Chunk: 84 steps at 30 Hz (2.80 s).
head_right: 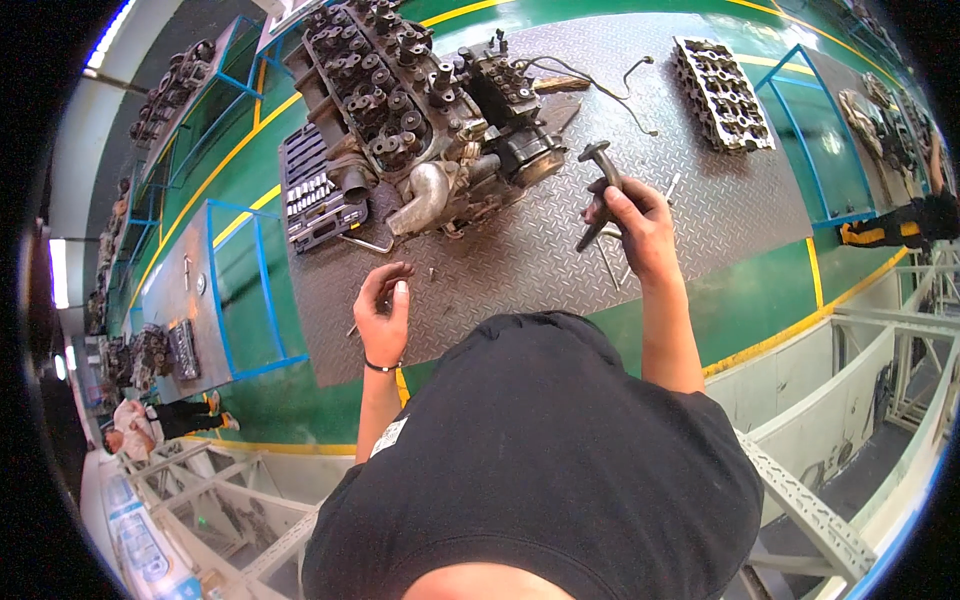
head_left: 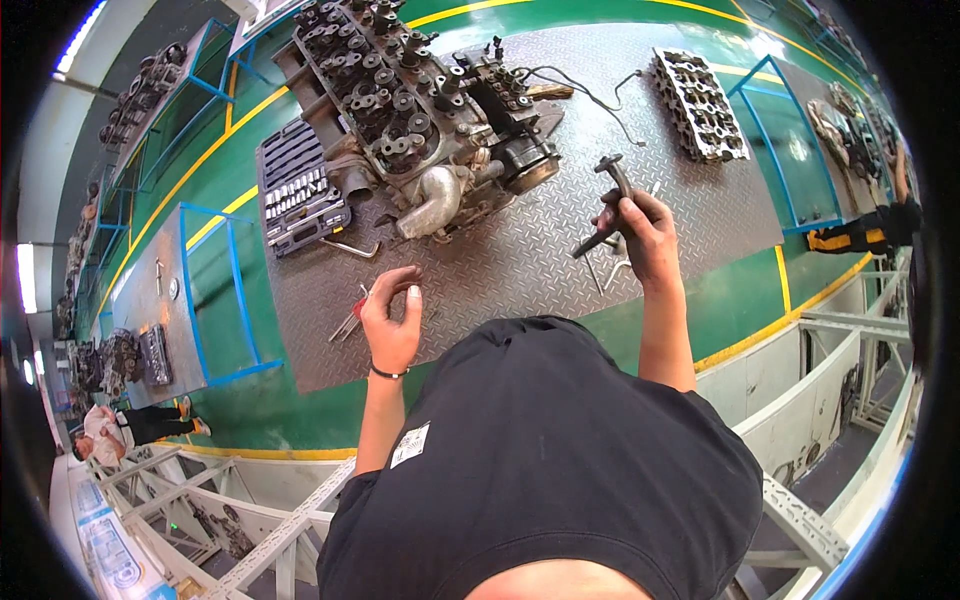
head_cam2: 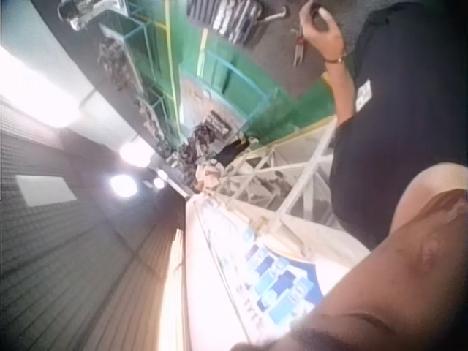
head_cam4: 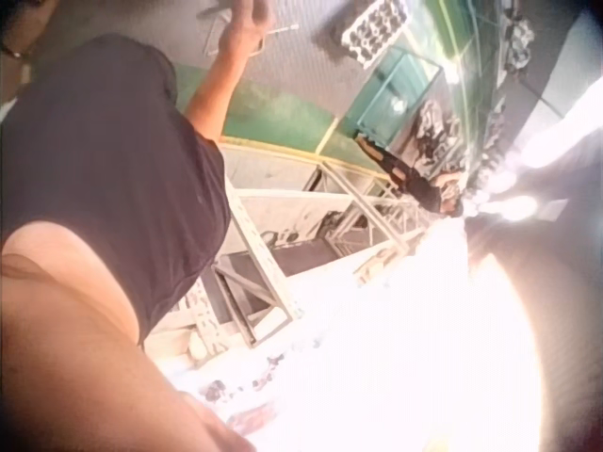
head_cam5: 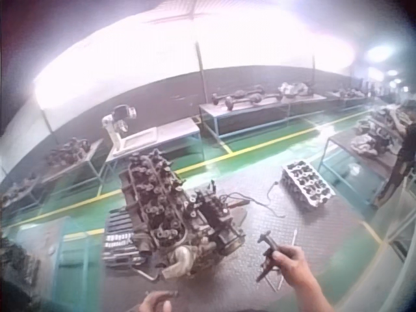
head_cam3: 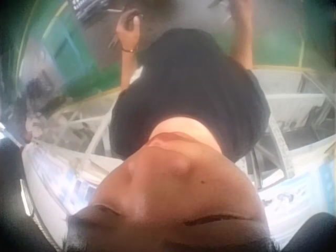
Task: Disassembling a cylinder head by removing injectors and then retrieving an intake manifold from a storage rack.
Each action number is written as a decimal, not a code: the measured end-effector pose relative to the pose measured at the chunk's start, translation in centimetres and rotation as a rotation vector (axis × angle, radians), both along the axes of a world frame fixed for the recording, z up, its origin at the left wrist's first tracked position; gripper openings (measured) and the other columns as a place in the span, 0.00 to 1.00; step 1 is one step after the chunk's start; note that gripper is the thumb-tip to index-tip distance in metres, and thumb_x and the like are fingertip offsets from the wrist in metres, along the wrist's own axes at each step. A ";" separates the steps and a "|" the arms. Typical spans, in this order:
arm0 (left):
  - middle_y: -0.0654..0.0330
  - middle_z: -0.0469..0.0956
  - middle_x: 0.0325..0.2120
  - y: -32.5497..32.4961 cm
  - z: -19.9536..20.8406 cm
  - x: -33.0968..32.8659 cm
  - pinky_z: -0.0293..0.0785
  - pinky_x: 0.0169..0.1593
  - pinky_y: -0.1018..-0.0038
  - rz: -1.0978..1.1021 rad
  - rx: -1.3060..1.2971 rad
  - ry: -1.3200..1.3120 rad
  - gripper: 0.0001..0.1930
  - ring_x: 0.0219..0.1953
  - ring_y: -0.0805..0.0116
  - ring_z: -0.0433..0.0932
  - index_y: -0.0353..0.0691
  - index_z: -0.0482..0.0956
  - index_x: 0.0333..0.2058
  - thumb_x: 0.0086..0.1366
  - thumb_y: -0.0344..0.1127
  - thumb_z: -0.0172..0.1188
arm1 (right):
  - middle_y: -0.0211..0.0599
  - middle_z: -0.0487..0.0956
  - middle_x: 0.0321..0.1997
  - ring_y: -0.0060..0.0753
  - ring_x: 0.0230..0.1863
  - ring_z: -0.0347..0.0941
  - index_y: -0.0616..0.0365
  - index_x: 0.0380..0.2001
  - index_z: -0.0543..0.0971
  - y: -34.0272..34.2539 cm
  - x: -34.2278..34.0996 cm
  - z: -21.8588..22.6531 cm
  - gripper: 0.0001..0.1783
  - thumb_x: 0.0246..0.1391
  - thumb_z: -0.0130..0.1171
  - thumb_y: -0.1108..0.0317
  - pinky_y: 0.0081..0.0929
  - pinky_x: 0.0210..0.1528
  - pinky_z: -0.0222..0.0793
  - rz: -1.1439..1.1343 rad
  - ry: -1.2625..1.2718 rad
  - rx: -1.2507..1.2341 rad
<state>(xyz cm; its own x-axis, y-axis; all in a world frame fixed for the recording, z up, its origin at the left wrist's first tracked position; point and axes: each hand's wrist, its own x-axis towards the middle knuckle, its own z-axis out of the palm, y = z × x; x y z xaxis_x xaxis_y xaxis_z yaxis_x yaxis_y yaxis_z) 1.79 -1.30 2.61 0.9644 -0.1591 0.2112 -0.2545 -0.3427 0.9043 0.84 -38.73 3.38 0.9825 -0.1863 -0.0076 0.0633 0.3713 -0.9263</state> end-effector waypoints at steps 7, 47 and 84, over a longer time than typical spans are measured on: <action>0.55 0.82 0.42 -2.4 1.1 -1.2 0.75 0.51 0.73 0.003 -0.004 0.256 0.12 0.45 0.68 0.81 0.31 0.79 0.46 0.64 0.26 0.58 | 0.46 0.80 0.31 0.37 0.34 0.79 0.75 0.40 0.78 -0.8 1.3 -1.4 0.22 0.56 0.63 0.60 0.35 0.42 0.76 0.317 -0.106 0.150; 0.51 0.80 0.37 -5.6 11.9 6.0 0.84 0.42 0.61 -0.271 -0.689 0.525 0.15 0.38 0.55 0.84 0.32 0.73 0.49 0.71 0.37 0.56 | 0.46 0.76 0.49 0.39 0.47 0.78 0.71 0.63 0.64 3.0 -5.5 0.5 0.46 0.54 0.67 0.47 0.35 0.45 0.77 0.487 -0.095 0.072; 0.57 0.82 0.33 20.7 -29.7 10.5 0.78 0.34 0.67 0.308 -0.652 1.082 0.13 0.32 0.63 0.83 0.34 0.78 0.45 0.65 0.34 0.61 | 0.41 0.80 0.42 0.32 0.31 0.82 0.64 0.58 0.70 32.0 4.3 -25.3 0.33 0.52 0.70 0.62 0.29 0.33 0.78 0.689 0.714 -0.729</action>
